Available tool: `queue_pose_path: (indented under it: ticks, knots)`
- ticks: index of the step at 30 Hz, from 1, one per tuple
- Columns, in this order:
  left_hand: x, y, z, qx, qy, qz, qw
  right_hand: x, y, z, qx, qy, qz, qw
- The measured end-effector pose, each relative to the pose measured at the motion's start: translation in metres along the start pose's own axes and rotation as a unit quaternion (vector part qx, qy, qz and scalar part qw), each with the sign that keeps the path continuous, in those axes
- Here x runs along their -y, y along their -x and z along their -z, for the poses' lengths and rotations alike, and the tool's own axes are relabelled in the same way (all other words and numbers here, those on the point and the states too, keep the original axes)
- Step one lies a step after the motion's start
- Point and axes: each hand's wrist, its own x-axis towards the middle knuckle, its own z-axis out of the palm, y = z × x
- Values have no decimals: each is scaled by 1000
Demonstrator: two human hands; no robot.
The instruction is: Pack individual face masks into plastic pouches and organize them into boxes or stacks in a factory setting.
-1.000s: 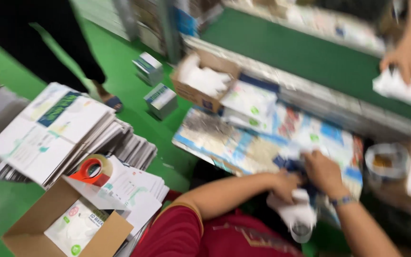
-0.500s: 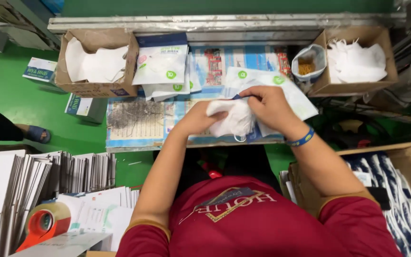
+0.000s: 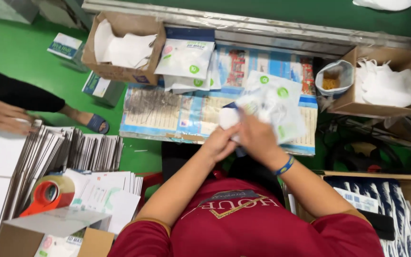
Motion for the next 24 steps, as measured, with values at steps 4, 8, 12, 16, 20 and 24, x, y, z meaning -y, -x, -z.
queue_pose_path:
  ticks: [4, 8, 12, 16, 20, 24]
  knots:
    - [24, 28, 5, 54, 151, 81, 984, -11, 48, -18, 141, -124, 45, 981]
    - [32, 65, 19, 105, -12, 189, 976, 42, 13, 68, 247, -267, -19, 932]
    - [42, 91, 9, 208, -530, 77, 818, 20, 14, 85, 239, -244, 41, 939]
    - [71, 69, 56, 437, -395, 134, 797, 7, 33, 63, 454, -234, -126, 850]
    - [37, 76, 15, 381, -424, 99, 816, -11, 35, 51, 424, -244, -137, 861]
    - [-54, 97, -65, 48, -749, -153, 643, -21, 22, 60, 245, -288, -200, 904]
